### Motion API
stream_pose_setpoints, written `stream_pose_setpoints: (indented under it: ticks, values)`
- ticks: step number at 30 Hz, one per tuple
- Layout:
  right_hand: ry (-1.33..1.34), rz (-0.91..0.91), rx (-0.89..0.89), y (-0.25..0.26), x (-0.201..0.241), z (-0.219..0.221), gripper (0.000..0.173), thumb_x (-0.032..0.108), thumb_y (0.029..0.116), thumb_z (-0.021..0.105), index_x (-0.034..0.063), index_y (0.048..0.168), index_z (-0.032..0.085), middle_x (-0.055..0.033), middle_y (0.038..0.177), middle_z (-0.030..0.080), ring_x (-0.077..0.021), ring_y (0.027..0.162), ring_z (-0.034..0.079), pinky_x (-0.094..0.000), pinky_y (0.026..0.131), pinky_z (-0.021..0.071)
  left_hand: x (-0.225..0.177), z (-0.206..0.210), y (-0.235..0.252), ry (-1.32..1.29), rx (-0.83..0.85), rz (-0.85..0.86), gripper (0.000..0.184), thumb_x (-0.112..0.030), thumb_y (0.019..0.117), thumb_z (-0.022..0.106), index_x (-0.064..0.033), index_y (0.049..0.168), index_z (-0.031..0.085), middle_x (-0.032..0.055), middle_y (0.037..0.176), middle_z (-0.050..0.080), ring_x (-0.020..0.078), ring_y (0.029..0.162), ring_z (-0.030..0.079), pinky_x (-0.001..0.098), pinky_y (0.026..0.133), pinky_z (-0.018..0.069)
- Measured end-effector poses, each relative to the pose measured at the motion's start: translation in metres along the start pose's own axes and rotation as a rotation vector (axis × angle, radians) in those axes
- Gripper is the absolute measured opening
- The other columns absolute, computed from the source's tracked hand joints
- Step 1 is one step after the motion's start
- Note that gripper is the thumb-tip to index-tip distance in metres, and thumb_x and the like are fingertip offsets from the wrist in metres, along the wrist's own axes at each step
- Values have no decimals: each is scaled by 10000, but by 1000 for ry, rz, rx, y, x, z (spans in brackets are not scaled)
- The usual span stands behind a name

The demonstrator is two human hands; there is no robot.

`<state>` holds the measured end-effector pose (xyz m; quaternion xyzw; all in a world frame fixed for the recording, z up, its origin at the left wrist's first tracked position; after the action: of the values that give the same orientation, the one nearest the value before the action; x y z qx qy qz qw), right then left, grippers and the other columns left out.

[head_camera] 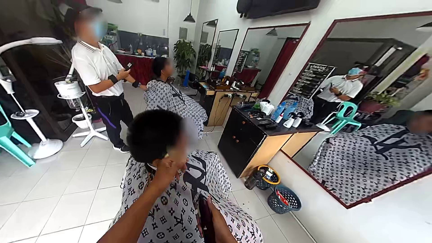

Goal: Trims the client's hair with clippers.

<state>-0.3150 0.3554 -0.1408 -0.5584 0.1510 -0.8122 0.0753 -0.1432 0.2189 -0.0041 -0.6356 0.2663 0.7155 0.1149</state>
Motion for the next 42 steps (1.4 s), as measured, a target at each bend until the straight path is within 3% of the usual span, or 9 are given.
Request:
stream_pose_setpoints:
  ticks: [2,6,9,13,18,23,28,37,42]
  values:
    - [1,-6,-7,-6,-4,-4,670,458,1091,33,22,1123,541,-67,709,640,-141,525,605,-275,496,541,5,9,2,-12,187,-223,215,-107,1053,533,-36,1240,613,26,889,731,99,712,705,246,569,565]
    - [31,-33,-36,-9,1,-15,628,444,1099,56,34,1119,530,-64,706,643,-139,519,604,-275,492,543,2,13,-2,-97,-94,141,183,-75,995,547,-22,1134,654,-21,829,728,73,669,699,221,540,572]
    - [36,-40,-37,-11,6,-22,619,441,1098,85,10,1170,524,-72,705,634,-144,516,605,-272,480,540,13,14,1,1,45,-114,212,-97,1038,550,-11,1215,630,35,902,727,109,719,698,254,565,560]
    - [22,-70,6,-12,22,-32,611,445,1088,131,4,1126,552,-76,718,644,-141,521,610,-267,484,546,11,11,-5,-31,-108,192,182,-106,988,583,-29,1114,689,-20,834,742,50,639,683,198,506,545]
    - [-45,-42,79,-6,41,-46,486,459,1068,302,38,1175,519,-64,754,648,-141,545,623,-278,515,562,7,9,1,79,77,13,195,-122,1002,584,-46,1127,714,1,902,765,58,681,705,196,506,542]
    - [-66,-43,90,2,50,-50,449,422,1074,314,30,1188,502,-63,768,660,-149,551,639,-284,511,570,9,18,-4,252,-115,15,302,-153,1024,590,-38,1299,642,35,970,730,89,718,686,245,566,561]
    - [37,-98,111,11,60,-20,457,407,1058,313,28,1221,509,-58,789,657,-146,587,639,-291,536,574,34,15,-94,184,-59,28,318,-179,984,648,-36,1266,673,-24,911,738,38,694,677,200,573,559]
    - [-145,-247,19,26,83,47,331,32,925,640,-23,1216,491,-71,725,613,-161,559,630,-301,554,586,161,-78,-305,156,-853,-425,242,-119,1021,545,27,1188,640,20,825,691,44,625,635,195,475,480]
    - [-169,-151,24,50,78,73,372,310,1122,348,19,1278,519,-122,908,630,-202,715,659,-351,675,593,223,-76,-388,314,-755,-709,261,-113,1035,553,34,1228,649,111,869,693,122,634,621,286,510,489]
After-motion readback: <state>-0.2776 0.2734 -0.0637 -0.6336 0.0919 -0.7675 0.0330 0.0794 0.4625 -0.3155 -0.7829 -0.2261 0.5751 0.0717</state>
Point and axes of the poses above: each hand's wrist, its own y-axis towards the middle knuckle, its own z-axis out of the palm, x = y × z, the point moved 3 cm from there along y, towards the middle knuckle
